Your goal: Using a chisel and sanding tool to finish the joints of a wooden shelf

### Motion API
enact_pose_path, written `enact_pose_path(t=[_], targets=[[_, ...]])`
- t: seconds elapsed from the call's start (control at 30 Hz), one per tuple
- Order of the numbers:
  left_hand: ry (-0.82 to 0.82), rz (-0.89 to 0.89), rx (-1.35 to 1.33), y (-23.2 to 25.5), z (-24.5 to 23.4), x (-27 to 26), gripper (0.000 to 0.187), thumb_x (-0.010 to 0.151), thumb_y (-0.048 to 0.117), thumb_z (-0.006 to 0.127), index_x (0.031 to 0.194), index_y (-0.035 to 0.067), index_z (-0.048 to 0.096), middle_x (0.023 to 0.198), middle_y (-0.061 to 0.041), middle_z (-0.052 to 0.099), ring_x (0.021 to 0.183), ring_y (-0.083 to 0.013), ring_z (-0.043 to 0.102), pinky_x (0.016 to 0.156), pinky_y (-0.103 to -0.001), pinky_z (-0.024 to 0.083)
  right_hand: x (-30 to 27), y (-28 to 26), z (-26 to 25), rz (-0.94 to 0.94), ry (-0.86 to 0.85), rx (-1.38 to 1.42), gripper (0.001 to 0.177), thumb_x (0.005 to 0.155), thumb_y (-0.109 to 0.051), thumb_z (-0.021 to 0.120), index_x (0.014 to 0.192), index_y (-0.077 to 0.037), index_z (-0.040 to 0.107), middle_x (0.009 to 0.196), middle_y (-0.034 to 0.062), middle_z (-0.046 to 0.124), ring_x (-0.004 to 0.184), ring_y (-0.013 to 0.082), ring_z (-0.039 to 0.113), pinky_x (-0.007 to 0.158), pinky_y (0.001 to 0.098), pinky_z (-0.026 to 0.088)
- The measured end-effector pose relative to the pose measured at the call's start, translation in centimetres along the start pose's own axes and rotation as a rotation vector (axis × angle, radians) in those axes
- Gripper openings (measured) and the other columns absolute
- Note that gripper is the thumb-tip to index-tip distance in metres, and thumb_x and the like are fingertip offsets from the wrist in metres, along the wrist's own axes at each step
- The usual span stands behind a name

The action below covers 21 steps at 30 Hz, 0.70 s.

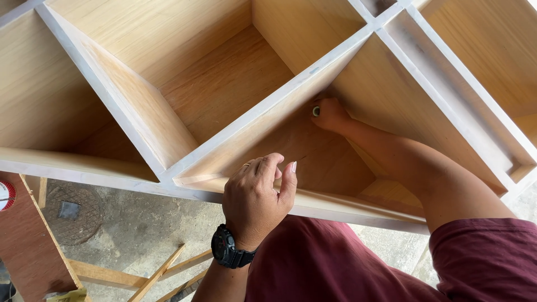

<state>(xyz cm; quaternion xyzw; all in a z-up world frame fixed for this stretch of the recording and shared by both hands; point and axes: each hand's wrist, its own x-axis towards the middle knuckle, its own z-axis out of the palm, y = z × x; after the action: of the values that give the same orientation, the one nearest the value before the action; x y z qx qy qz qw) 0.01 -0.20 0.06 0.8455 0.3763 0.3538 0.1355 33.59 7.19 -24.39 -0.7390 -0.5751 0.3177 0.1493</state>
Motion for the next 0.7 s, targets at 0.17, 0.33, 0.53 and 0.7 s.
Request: enact_pose_path(t=[0.17, 0.33, 0.53, 0.7], targets=[[-0.008, -0.011, 0.007, 0.0, 0.1, -0.1, 0.021, 0.100, 0.033, 0.073, 0.103, 0.012, 0.072, 0.067, 0.000, 0.063, 0.065, -0.0266, 0.073, 0.059, -0.043, 0.059, 0.2, 2.4, 0.6, -0.072, -0.075, -0.013, 0.049, 0.098, -0.034, 0.073, 0.130, 0.003, 0.078, 0.114, 0.0321, 0.078, 0.105, 0.0447, 0.075, 0.086, 0.0527, 0.065], [0.004, -0.005, 0.018, 0.1, 0.1, 0.0, 0.020, 0.099, 0.033, 0.074, 0.102, 0.013, 0.073, 0.068, 0.002, 0.063, 0.066, -0.0256, 0.073, 0.059, -0.042, 0.060, -1.2, 3.2, -0.5, -0.137, -0.001, -0.146, 0.057, 0.096, -0.031, 0.074, 0.142, 0.001, 0.074, 0.123, 0.0324, 0.077, 0.116, 0.0484, 0.074, 0.097, 0.0535, 0.063], [0.001, -0.021, 0.021, 0.1, 0.1, 0.0, 0.021, 0.098, 0.034, 0.075, 0.102, 0.013, 0.073, 0.068, 0.002, 0.063, 0.065, -0.0263, 0.073, 0.059, -0.043, 0.060, -3.1, 1.5, 0.9, -0.195, -0.042, -0.025, 0.055, 0.096, -0.022, 0.071, 0.147, -0.002, 0.070, 0.131, 0.0330, 0.073, 0.124, 0.0518, 0.069, 0.107, 0.0586, 0.059], [0.001, -0.019, 0.017, 0.1, 0.1, 0.0, 0.021, 0.098, 0.033, 0.075, 0.102, 0.013, 0.073, 0.068, 0.001, 0.063, 0.065, -0.0269, 0.073, 0.058, -0.043, 0.059, -4.2, 1.7, 0.9, -0.240, -0.165, -0.061, 0.054, 0.097, -0.024, 0.069, 0.146, -0.001, 0.070, 0.132, 0.0330, 0.073, 0.123, 0.0513, 0.070, 0.106, 0.0577, 0.059]])
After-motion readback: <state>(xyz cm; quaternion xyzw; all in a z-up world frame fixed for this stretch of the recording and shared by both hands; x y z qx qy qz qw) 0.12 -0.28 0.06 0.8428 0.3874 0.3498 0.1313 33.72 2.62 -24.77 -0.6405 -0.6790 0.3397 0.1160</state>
